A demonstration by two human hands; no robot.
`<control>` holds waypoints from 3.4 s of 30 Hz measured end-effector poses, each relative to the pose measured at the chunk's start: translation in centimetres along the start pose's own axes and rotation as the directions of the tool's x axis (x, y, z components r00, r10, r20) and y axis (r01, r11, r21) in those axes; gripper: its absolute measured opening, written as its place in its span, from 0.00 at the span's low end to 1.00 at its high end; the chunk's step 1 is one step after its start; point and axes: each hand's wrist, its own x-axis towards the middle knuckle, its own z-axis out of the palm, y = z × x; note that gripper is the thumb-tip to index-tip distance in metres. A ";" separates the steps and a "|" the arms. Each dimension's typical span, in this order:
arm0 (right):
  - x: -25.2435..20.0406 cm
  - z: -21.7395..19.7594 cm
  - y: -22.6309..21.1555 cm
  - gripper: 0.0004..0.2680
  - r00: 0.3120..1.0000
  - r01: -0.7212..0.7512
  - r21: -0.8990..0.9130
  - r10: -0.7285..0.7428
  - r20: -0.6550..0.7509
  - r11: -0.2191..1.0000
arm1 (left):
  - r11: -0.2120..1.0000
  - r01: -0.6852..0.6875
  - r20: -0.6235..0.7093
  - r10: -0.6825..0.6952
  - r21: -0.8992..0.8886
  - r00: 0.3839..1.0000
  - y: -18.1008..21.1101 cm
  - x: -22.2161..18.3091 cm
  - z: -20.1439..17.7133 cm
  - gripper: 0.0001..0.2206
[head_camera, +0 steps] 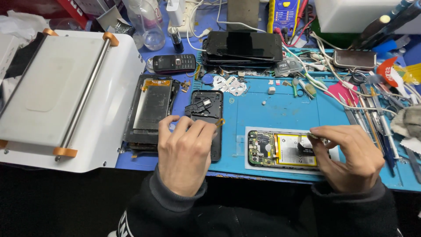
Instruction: The person tests a smartphone's touchscreen, then disassembles it, disconnecting the battery flex cable and lifting the battery from the chassis. They handle a replacement display with a red protective film, peel the film off, and manipulate small components and a small round part at the workbench.
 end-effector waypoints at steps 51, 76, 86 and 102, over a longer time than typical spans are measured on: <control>-1.5 -0.4 -3.9 0.13 0.896 0.393 -0.135 -0.347 0.277 0.909 | 0.775 0.014 -0.167 -0.153 -0.632 0.974 3.0 -5.6 2.3 0.11; 8.3 7.5 -12.2 0.11 0.823 0.531 0.005 -0.517 0.237 0.848 | 0.638 -0.053 -0.262 -0.237 -0.768 0.935 0.4 -10.0 1.6 0.15; -0.7 0.5 -4.6 0.12 0.968 0.108 0.090 -0.125 0.217 0.990 | 0.580 -0.172 -0.215 -0.006 -0.796 0.977 2.9 -8.3 2.7 0.12; 4.9 -1.8 0.1 0.07 0.991 -0.081 0.161 0.062 0.122 0.984 | 0.625 -0.018 -0.134 -0.138 -0.781 0.981 7.3 2.8 7.6 0.08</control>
